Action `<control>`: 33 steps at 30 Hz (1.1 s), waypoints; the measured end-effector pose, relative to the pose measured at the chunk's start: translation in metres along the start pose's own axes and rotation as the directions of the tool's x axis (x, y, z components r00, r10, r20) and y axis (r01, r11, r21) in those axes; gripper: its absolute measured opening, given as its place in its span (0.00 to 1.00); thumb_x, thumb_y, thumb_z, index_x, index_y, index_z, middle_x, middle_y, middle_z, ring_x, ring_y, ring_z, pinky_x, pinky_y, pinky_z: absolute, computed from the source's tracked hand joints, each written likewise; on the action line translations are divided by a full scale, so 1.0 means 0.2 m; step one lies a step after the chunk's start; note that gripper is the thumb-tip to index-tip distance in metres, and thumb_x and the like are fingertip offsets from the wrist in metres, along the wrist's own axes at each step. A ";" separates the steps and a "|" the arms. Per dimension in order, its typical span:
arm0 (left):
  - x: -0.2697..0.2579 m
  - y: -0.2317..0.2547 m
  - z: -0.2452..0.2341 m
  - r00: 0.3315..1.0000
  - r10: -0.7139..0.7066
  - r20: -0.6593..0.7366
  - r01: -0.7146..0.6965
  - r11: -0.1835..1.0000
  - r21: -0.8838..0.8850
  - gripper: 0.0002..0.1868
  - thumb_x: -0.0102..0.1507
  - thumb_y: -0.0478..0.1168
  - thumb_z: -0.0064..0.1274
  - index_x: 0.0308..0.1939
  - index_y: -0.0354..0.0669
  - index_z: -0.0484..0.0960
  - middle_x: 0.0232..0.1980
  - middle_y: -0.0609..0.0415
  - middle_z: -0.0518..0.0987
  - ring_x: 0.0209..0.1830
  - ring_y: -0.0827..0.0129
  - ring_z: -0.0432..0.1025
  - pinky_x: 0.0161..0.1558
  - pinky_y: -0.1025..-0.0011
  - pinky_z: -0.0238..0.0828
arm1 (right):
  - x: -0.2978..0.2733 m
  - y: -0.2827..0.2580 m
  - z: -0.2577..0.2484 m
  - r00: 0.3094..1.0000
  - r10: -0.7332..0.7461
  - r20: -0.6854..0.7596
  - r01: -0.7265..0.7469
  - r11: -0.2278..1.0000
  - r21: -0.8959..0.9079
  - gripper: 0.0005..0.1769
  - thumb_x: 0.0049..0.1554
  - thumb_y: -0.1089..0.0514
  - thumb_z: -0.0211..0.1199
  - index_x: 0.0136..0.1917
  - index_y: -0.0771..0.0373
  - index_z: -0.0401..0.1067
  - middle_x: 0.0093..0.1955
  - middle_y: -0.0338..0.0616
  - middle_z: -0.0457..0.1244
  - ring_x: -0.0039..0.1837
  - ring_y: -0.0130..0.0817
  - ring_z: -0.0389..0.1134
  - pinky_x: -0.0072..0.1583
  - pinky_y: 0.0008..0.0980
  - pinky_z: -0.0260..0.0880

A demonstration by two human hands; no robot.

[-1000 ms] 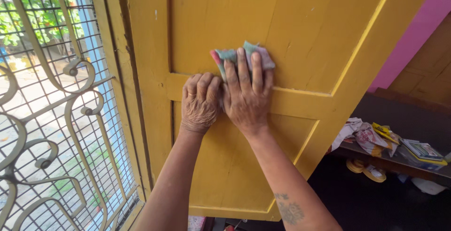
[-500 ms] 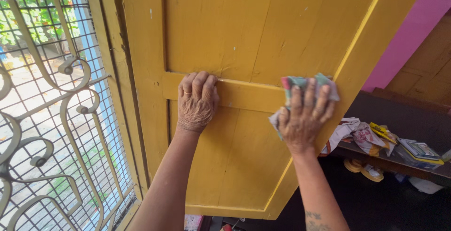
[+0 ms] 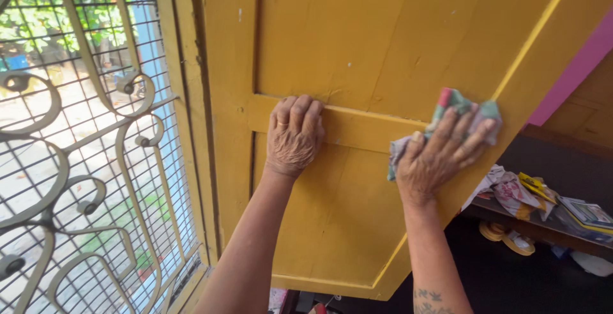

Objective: The person wipes the surface of a yellow wooden door using a cloth. They move the cloth across the door panels in repeated strokes, covering different areas of the door.

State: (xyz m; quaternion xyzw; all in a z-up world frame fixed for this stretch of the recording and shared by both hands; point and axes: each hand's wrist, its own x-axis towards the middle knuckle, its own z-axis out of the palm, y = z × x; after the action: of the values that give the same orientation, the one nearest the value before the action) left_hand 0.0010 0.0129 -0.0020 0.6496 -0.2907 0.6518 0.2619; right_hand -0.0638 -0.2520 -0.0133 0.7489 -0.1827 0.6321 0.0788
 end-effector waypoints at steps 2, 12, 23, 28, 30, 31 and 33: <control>0.00 0.00 0.00 1.000 -0.011 0.004 0.011 1.000 -0.011 0.19 0.65 0.36 0.54 0.60 0.42 0.74 0.61 0.50 0.71 0.65 0.55 0.65 0.68 0.56 0.63 | -0.01 -0.08 0.01 0.998 -0.060 0.026 0.061 0.998 -0.034 0.38 0.71 0.33 0.22 0.88 0.48 0.31 0.90 0.39 0.29 0.89 0.48 0.24 0.85 0.60 0.24; -0.28 -0.13 -0.16 0.964 -0.229 0.139 0.218 0.972 0.090 0.41 0.67 0.51 0.55 0.76 0.35 0.54 0.79 0.33 0.49 0.80 0.40 0.43 0.77 0.43 0.35 | 0.01 -0.44 -0.08 0.950 -0.313 0.015 0.313 0.949 0.028 0.37 0.72 0.34 0.24 0.87 0.52 0.34 0.89 0.46 0.31 0.88 0.54 0.30 0.83 0.63 0.32; -0.98 -0.06 -0.46 0.689 -0.505 0.520 0.524 0.843 0.123 0.53 0.62 0.52 0.53 0.79 0.30 0.38 0.82 0.31 0.32 0.84 0.41 0.28 0.79 0.49 0.25 | -0.05 -1.03 -0.19 0.833 -0.551 0.041 0.523 0.810 0.266 0.36 0.72 0.36 0.42 0.84 0.56 0.49 0.87 0.50 0.39 0.86 0.56 0.35 0.80 0.67 0.37; -1.15 -0.05 -0.60 0.529 -0.577 0.622 0.827 0.515 -0.226 0.55 0.64 0.57 0.52 0.81 0.44 0.31 0.84 0.39 0.22 0.84 0.49 0.23 0.78 0.53 0.25 | -0.13 -1.18 -0.14 0.776 -0.628 -0.053 0.619 0.742 0.258 0.36 0.74 0.35 0.40 0.87 0.52 0.44 0.89 0.44 0.37 0.88 0.48 0.34 0.82 0.62 0.34; -1.19 -0.06 -0.61 0.528 -0.576 0.624 0.846 0.419 -0.329 0.52 0.66 0.60 0.45 0.81 0.46 0.30 0.85 0.43 0.23 0.85 0.52 0.22 0.79 0.54 0.23 | -0.20 -1.20 -0.12 0.721 -0.690 -0.068 0.682 0.689 0.247 0.36 0.75 0.35 0.38 0.88 0.51 0.40 0.89 0.42 0.35 0.88 0.46 0.31 0.83 0.60 0.32; -1.19 -0.08 -0.61 0.531 -0.573 0.624 0.847 0.373 -0.379 0.50 0.68 0.61 0.42 0.82 0.46 0.30 0.86 0.44 0.23 0.86 0.53 0.21 0.80 0.54 0.22 | -0.24 -1.22 -0.10 0.681 -0.728 -0.074 0.720 0.648 0.247 0.36 0.75 0.35 0.36 0.88 0.51 0.39 0.89 0.41 0.33 0.88 0.44 0.30 0.83 0.58 0.31; -1.20 -0.10 -0.62 0.450 -0.590 0.670 0.891 0.242 -0.385 0.48 0.67 0.64 0.32 0.82 0.48 0.30 0.86 0.48 0.23 0.85 0.57 0.20 0.79 0.55 0.19 | -0.33 -1.23 -0.08 0.603 -0.794 -0.077 0.785 0.573 0.236 0.36 0.75 0.36 0.34 0.88 0.51 0.36 0.90 0.42 0.31 0.88 0.45 0.27 0.83 0.57 0.29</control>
State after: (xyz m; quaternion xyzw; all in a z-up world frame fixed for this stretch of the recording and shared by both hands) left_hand -0.0670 0.1246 -0.2388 0.6665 -0.2052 0.1310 0.7046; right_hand 0.0042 -0.0091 -0.0472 0.7669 0.2479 0.5340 0.2553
